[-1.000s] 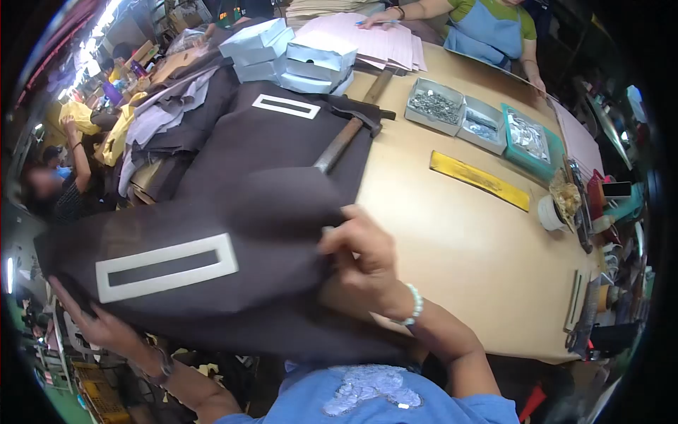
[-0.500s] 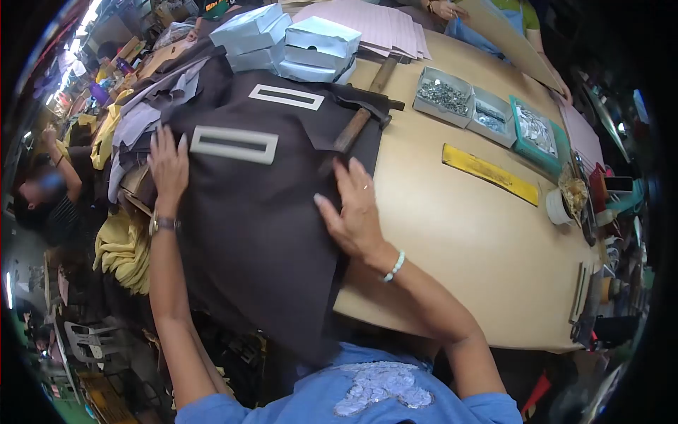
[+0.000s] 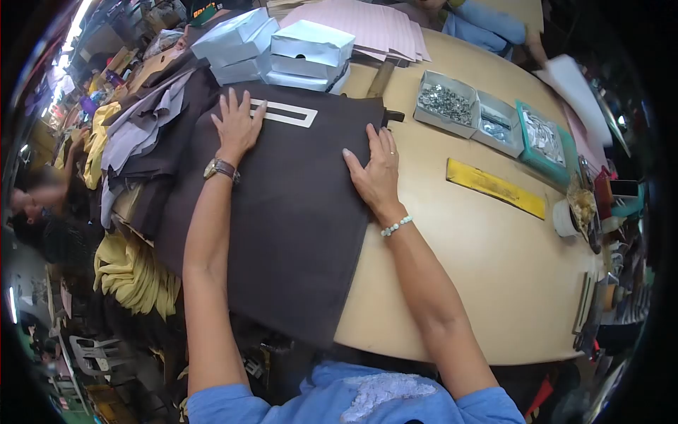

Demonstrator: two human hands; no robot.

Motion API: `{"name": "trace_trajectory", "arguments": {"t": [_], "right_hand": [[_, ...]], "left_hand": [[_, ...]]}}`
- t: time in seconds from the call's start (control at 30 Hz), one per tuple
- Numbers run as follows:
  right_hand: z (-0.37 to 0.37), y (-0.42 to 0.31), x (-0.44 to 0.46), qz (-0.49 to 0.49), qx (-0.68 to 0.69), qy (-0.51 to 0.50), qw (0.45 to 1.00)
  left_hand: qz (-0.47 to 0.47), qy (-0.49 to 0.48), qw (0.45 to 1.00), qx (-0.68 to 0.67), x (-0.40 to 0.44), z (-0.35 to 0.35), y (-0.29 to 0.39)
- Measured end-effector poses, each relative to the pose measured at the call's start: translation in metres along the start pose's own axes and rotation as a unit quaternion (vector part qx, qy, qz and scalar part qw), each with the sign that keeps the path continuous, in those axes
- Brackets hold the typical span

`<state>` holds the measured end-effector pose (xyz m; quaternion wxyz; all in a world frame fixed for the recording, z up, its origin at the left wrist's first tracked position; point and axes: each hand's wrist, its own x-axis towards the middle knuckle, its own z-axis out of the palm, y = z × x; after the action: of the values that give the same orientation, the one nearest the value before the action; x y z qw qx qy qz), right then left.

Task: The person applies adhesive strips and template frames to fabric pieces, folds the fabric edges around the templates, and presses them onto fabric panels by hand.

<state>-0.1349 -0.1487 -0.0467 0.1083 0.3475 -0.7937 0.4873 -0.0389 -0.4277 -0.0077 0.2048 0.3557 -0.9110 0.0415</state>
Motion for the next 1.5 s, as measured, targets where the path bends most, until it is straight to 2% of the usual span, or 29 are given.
{"name": "trace_trajectory", "arguments": {"t": [0.07, 0.17, 0.3, 0.37, 0.47, 0.57, 0.6, 0.7, 0.8, 0.93, 1.13, 1.27, 1.37, 1.4, 1.5], "right_hand": [[-0.002, -0.001, 0.003, -0.006, -0.032, -0.003, 0.999], [-0.004, -0.001, 0.005, 0.047, -0.024, -0.013, 0.999], [-0.009, -0.009, 0.007, 0.059, -0.058, -0.059, 0.995], [-0.011, -0.012, 0.007, 0.071, -0.046, -0.050, 0.995], [-0.004, 0.015, 0.016, 0.063, 0.199, 0.081, 0.975], [-0.025, 0.014, 0.020, 0.155, 0.280, 0.074, 0.944], [-0.022, 0.016, 0.023, 0.147, 0.273, 0.085, 0.947], [-0.019, 0.020, 0.030, 0.137, 0.076, 0.026, 0.987], [-0.019, 0.021, 0.039, 0.105, -0.020, -0.001, 0.994], [-0.029, 0.036, 0.043, 0.065, -0.024, -0.026, 0.997], [-0.079, 0.059, 0.044, 0.116, -0.055, 0.075, 0.989], [-0.106, 0.078, 0.052, 0.109, -0.019, 0.173, 0.979], [-0.117, 0.079, 0.060, 0.092, 0.073, 0.213, 0.970], [-0.114, 0.085, 0.062, 0.058, 0.097, 0.212, 0.971], [-0.097, 0.043, 0.064, 0.063, 0.206, 0.153, 0.965]], "left_hand": [[-0.020, -0.023, 0.996, -0.088, -0.002, 0.015, 0.004], [-0.028, -0.025, 0.994, -0.102, 0.002, 0.015, 0.002], [-0.036, -0.008, 0.998, 0.041, 0.011, -0.004, 0.019], [-0.003, 0.017, 1.000, 0.005, 0.008, -0.014, 0.041], [0.000, 0.018, 0.999, -0.039, -0.001, -0.012, 0.080], [-0.048, 0.001, 0.998, -0.042, -0.010, 0.016, 0.091], [-0.068, 0.009, 0.996, -0.058, -0.009, 0.015, 0.094], [-0.080, 0.013, 0.995, -0.061, -0.008, 0.014, 0.098], [-0.078, 0.014, 0.994, -0.071, -0.008, 0.012, 0.097], [-0.083, -0.010, 0.993, -0.088, -0.006, 0.006, 0.098], [-0.086, -0.042, 0.994, -0.059, -0.006, 0.000, 0.103], [-0.087, -0.064, 0.993, -0.047, -0.007, -0.006, 0.107], [-0.089, -0.066, 0.993, -0.035, -0.006, -0.003, 0.106], [-0.089, -0.066, 0.993, -0.031, -0.006, -0.002, 0.106], [-0.083, -0.073, 0.993, -0.027, -0.006, -0.005, 0.108]]}}
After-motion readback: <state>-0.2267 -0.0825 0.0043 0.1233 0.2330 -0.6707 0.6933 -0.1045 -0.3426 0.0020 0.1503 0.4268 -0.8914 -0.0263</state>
